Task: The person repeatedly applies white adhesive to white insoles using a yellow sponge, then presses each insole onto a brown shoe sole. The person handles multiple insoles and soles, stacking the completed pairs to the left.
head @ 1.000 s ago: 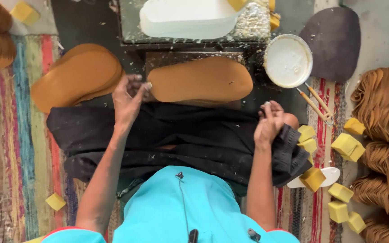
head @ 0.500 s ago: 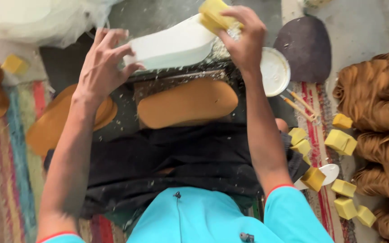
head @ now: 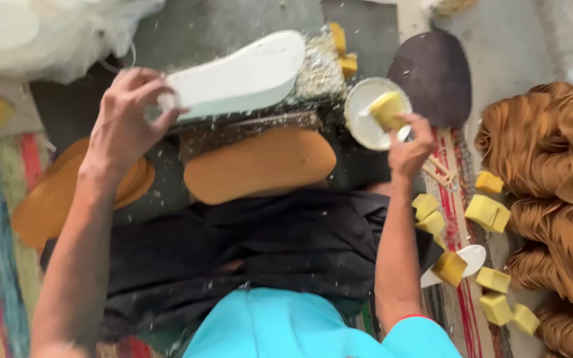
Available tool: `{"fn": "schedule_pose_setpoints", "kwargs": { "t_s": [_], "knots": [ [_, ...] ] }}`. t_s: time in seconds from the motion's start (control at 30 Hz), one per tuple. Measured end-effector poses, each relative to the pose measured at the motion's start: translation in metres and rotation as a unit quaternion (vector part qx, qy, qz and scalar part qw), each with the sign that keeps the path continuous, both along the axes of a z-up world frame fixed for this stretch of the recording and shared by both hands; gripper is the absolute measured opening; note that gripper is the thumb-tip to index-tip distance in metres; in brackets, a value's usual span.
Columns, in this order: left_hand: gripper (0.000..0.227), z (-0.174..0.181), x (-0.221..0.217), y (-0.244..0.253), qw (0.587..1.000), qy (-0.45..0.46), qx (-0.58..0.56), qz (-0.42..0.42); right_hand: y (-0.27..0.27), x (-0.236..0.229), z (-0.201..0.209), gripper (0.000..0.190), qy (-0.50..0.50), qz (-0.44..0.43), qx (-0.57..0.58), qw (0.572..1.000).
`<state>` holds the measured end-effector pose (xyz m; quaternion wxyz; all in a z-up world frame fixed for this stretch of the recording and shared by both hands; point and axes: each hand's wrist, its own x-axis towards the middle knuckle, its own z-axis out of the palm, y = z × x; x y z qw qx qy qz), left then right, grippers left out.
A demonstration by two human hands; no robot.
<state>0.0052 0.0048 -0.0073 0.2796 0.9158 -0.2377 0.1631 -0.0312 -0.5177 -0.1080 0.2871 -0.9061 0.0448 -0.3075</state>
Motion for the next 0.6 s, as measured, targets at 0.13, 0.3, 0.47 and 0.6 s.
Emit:
{"fn": "schedule_pose_setpoints", "kwargs": {
  "t_s": [0.13,0.3,0.47,0.6],
  "knots": [
    [0.026,0.021,-0.011,-0.018,1.000,-0.015,0.002,0.002,0.034,0.005,0.047,0.033,0.059,-0.067,0.140,0.986],
    [0.027,0.016,-0.016,-0.005,0.997,-0.041,0.065,-0.024,0.173,0.020,0.068,0.044,-0.014,0.182,0.396,0.900],
    [0.028,0.012,-0.015,-0.005,0.996,-0.035,0.082,-0.025,0.283,0.028,0.082,0.052,-0.091,0.215,-0.061,0.970],
    [0.026,0.014,-0.022,-0.006,0.997,-0.024,0.076,-0.025,0.219,0.055,0.100,0.065,-0.047,0.200,-0.065,0.977]
  ]
}}
